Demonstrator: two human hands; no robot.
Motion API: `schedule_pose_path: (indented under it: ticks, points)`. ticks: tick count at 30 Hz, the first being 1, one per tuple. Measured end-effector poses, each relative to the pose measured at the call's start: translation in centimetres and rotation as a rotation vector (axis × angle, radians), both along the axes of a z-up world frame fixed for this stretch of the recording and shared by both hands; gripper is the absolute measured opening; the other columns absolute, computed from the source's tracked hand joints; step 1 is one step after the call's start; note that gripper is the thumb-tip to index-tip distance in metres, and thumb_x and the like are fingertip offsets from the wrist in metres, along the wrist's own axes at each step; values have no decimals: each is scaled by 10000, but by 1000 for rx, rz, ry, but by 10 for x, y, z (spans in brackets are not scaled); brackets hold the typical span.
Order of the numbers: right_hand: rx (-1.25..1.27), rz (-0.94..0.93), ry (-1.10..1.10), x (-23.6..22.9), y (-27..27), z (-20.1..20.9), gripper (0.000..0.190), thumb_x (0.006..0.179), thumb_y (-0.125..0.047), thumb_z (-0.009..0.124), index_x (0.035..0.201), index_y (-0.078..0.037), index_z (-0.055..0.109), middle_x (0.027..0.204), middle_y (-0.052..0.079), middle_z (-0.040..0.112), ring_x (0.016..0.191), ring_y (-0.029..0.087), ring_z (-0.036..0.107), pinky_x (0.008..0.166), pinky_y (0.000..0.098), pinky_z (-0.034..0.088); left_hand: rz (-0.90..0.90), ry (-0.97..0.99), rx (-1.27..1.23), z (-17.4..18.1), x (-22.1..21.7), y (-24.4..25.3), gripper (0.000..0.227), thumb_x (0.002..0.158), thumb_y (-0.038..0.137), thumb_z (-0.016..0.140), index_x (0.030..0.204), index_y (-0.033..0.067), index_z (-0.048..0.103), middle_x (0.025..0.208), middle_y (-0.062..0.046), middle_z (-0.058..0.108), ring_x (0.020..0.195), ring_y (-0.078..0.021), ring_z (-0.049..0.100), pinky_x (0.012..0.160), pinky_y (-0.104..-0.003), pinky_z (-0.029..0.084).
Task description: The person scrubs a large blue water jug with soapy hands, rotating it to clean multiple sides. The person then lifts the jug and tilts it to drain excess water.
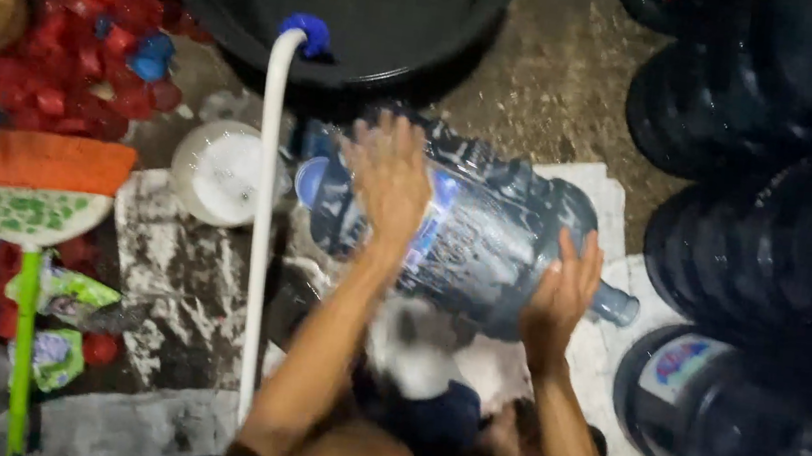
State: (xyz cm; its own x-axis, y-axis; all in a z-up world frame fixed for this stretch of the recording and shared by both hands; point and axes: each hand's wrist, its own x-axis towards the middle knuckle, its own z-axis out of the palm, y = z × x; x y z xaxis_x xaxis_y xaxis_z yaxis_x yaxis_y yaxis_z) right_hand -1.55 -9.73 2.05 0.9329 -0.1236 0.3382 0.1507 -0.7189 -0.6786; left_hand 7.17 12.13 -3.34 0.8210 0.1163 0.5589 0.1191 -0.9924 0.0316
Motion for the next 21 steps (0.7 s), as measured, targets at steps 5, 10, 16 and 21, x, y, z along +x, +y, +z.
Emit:
schedule_pose_path:
  ticks: [5,10,16,21]
  points:
    - [-33,-41,-58,12,-5,-15,372,958,-87,396,1289,-68,565,1414,229,392,1324,396,337,1131,453,191,-301,-97,-376,17,-28,-104,461,911,257,511,1266,-36,482,1320,-288,461,1260,-480,426,1055,-559,302]
    - [-37,-22,43,24,-10,0,371,993,-106,375,1323,-55,539,1399,278,381,1310,422,356,1125,468,201,-500,73,-339,18,-58,-51,547,906,251,499,1414,85,384,1525,-146,262,1395,-381,301,1093,-537,310]
    - [-8,12,107,52,-13,6,567,887,-345,697,1359,-90,515,1409,301,346,1277,516,332,1058,602,225,-217,209,-462,26,-55,-67,455,1017,169,378,1458,81,309,1507,-93,329,1377,-325,329,1116,-446,281]
    - [63,48,288,65,-31,-8,538,852,-283,695,1346,-159,521,1427,278,336,1318,443,325,1099,513,237,-278,239,-464,-24,-67,-63,580,997,460,91,1503,202,210,1565,-20,187,1419,-323,206,1121,-485,212]
